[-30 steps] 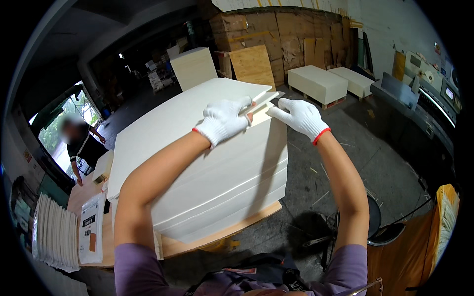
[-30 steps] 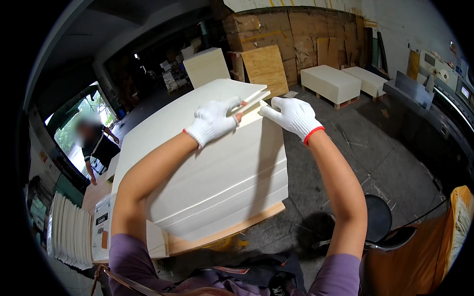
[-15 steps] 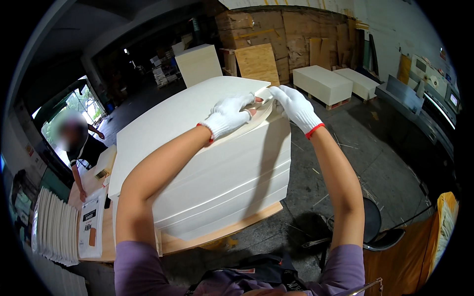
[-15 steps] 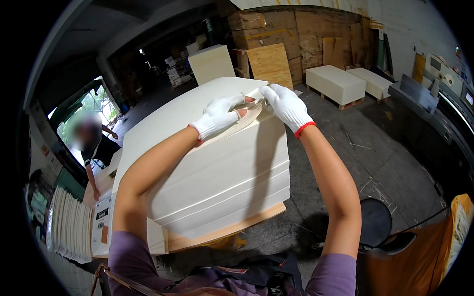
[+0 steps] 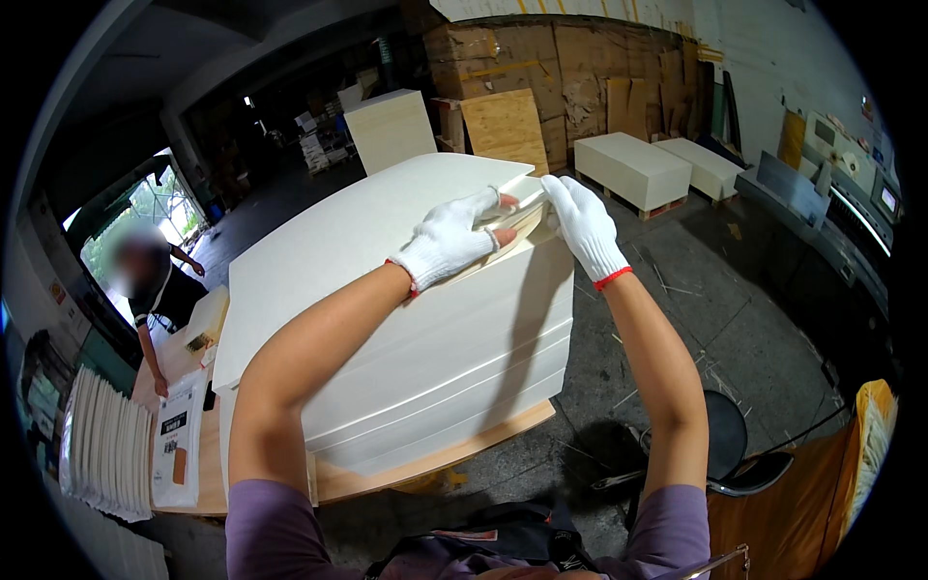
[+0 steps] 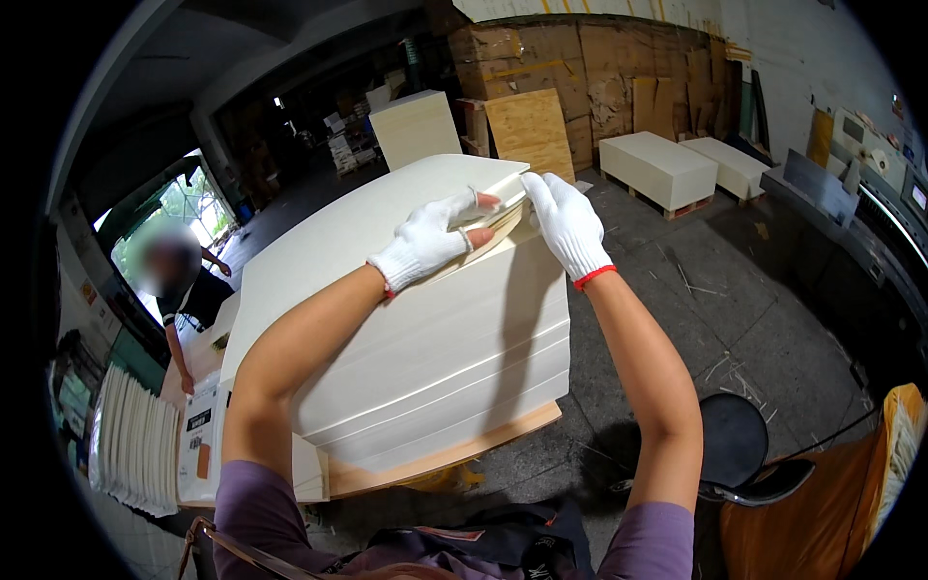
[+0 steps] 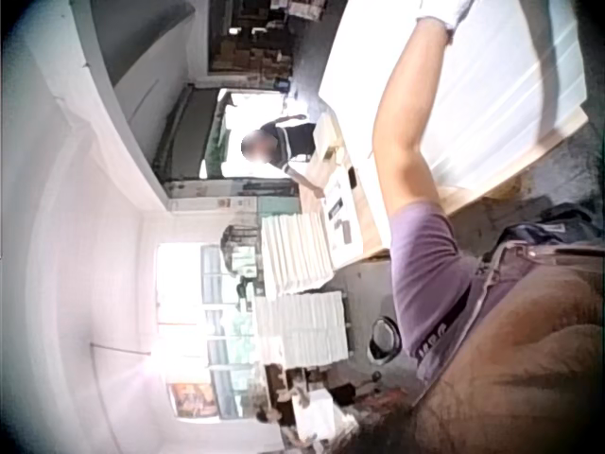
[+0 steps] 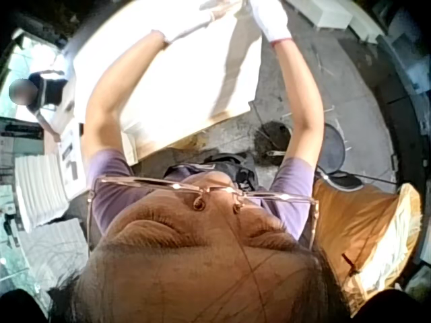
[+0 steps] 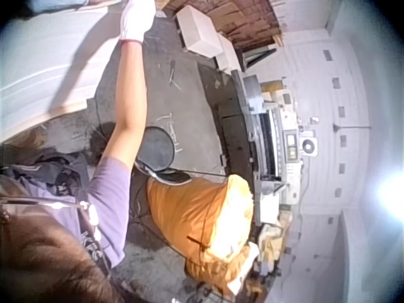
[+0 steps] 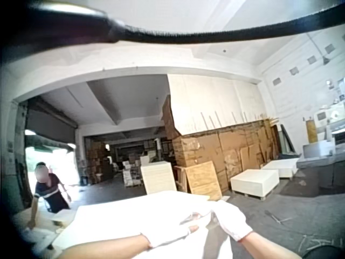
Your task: The person sorts through a stack of white paper by hand, lifting several sheets at a time from a large pile on a table and placing them into smaller stacks on the same surface.
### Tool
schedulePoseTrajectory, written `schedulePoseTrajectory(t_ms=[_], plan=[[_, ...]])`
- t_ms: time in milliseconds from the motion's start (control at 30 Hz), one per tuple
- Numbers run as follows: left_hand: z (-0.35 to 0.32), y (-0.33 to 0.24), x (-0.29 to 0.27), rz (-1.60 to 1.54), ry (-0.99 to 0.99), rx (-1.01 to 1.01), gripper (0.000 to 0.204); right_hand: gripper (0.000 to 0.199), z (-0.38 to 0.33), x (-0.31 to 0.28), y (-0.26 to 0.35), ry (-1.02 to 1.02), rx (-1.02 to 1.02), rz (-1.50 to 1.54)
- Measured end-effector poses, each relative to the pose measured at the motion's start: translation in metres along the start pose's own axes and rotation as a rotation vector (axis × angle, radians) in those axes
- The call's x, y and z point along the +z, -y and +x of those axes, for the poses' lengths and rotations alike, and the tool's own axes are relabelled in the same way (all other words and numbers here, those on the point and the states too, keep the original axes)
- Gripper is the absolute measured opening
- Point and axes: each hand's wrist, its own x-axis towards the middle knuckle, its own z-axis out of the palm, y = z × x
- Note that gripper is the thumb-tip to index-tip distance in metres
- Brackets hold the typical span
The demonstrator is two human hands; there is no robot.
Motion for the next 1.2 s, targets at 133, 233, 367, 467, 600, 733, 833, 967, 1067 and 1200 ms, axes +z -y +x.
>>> schedulePoseTrajectory(t_ms=[133,233,367,467,600,733,833,967,1067,1200], plan=[[-0.002,-0.005,0.001,0.068,-0.043,0.033,0.035,0.057,-0.002,-0.001,-0.002,-0.020,-0.043,-0.052],[-0.001,-0.004,-0.003,0.133,0.040,-0.004,0.034,0.056,0.000,0.002,-0.003,-0.018,-0.033,-0.035],[-0.009,-0.023,-0.006,0.044,0.135,-0.080,0.036,0.055,0.003,0.003,-0.014,-0.022,-0.019,-0.008],[-0.006,-0.015,-0.002,-0.051,0.098,-0.082,0.039,0.055,0.006,0.003,-0.016,-0.020,-0.037,0.002],[-0.005,-0.011,-0.001,0.020,0.074,-0.050,0.039,0.055,0.004,0.005,-0.014,-0.027,-0.033,0.035],[-0.006,-0.008,-0.002,0.076,0.045,-0.005,0.040,0.055,0.002,0.003,-0.011,-0.021,-0.045,0.024],[-0.005,-0.009,0.000,0.078,0.049,-0.008,0.041,0.056,0.000,0.002,-0.010,-0.036,-0.048,0.022],[-0.003,-0.006,0.002,0.040,0.053,-0.010,0.041,0.057,0.004,0.001,-0.012,-0.028,-0.055,0.005],[-0.002,-0.009,0.000,0.130,0.068,0.010,0.036,0.059,0.003,-0.012,-0.004,0.047,-0.023,-0.063],[-0.005,-0.001,0.002,0.194,-0.032,0.094,0.036,0.058,-0.016,-0.034,0.018,0.059,-0.111,-0.683]])
